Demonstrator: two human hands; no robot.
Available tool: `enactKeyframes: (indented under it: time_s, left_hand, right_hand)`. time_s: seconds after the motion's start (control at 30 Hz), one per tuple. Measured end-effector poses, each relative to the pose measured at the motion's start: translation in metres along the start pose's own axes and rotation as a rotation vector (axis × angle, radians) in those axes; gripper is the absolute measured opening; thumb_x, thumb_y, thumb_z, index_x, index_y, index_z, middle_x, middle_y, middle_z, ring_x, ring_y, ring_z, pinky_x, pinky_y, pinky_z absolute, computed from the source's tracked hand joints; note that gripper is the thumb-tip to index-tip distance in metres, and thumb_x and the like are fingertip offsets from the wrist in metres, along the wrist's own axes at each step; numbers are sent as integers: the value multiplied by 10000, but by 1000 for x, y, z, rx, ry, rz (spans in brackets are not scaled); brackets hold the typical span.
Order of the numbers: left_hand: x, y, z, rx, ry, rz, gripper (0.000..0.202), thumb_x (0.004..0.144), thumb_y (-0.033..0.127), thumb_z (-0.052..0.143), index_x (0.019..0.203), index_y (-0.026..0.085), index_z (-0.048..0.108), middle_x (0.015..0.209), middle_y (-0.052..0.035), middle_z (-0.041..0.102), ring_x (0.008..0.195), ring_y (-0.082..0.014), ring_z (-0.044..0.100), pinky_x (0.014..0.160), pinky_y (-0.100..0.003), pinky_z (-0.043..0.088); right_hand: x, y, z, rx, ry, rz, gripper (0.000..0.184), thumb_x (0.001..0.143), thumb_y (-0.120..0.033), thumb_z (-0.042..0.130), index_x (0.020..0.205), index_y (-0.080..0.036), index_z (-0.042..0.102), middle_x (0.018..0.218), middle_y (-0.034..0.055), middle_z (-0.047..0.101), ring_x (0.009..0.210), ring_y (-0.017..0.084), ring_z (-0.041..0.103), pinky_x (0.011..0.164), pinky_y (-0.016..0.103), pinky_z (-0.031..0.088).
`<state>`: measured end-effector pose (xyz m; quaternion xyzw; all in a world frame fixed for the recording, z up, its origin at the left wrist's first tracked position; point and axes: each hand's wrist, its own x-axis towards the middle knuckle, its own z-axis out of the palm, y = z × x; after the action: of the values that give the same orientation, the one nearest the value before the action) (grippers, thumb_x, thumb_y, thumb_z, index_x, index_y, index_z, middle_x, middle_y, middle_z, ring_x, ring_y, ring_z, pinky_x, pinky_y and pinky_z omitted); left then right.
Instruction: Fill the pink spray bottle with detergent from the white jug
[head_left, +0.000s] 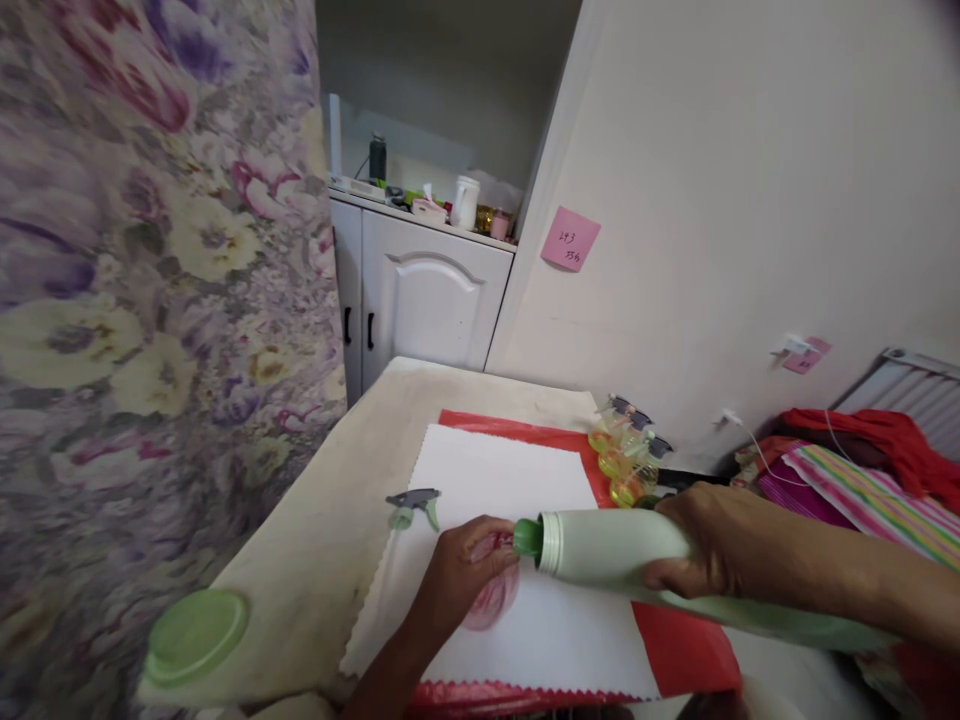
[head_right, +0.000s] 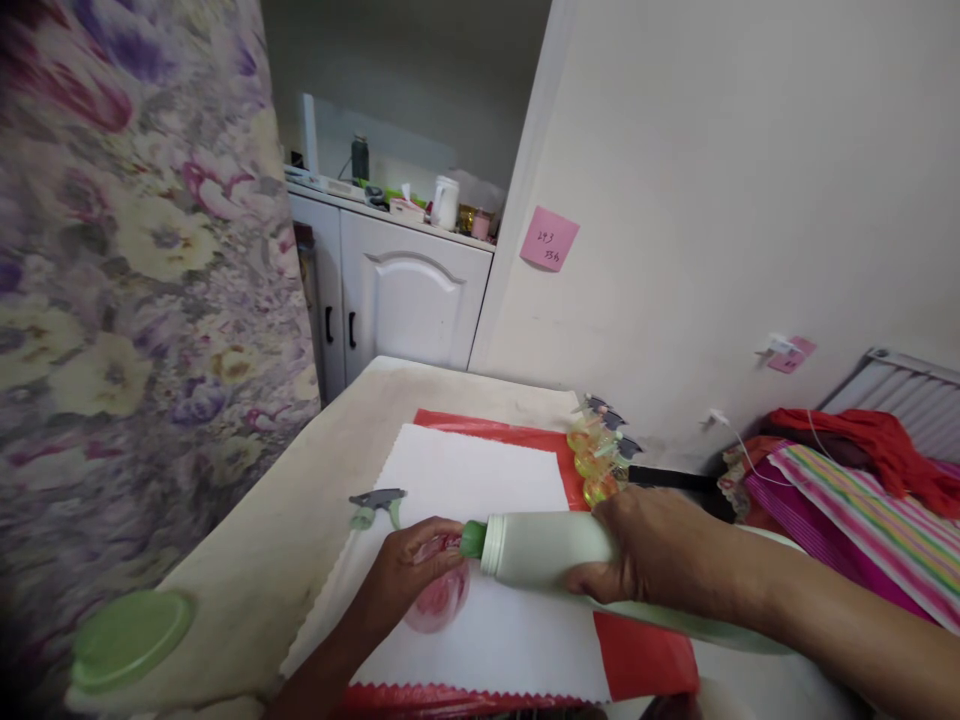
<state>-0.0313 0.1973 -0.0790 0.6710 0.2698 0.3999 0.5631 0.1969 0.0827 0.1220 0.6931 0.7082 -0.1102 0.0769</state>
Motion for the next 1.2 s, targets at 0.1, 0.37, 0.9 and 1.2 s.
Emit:
enactKeyframes:
  time_s: [0.1, 0.37, 0.9, 1.2]
  left_hand:
    - [-1, 0, 0, -1, 1, -3, 177, 775, 303, 692, 927, 221, 735, 919, -24, 760, 899, -216, 670, 823, -293, 483]
    - [-1, -1, 0, 2, 2, 7, 166, 782, 305, 692, 921, 224, 734, 906, -17, 753, 892, -209, 666, 817, -287, 475]
    - [0, -3, 0, -44, -3, -15, 171, 769, 293, 707, 924, 223, 733, 912, -16, 753, 894, -207, 667, 809, -279, 479]
    - [2, -5, 1, -20, -3, -8, 165, 771, 280, 702, 922, 222, 736, 924, -24, 756, 905, -209, 672, 822, -283, 481]
  right_hand:
    - [0, 0, 0, -21, -5, 2, 453, 748, -629, 607, 783, -183, 680, 713, 72, 717, 585, 187, 639, 501, 246, 360]
    - [-1, -4, -2, -14, 0, -20, 388, 763, -580, 614, 798, -197, 666, 702, 53, 714, 579, 176, 647, 499, 238, 364]
    - [0, -6, -4, -49, -46, 50, 468, 740, -636, 606, 807, -178, 674, 747, 94, 719, 625, 221, 658, 519, 269, 377]
    - [0, -4, -3, -65, -41, 37, 481, 761, -645, 578, 814, -178, 680, 746, 105, 727, 627, 227, 671, 514, 265, 379]
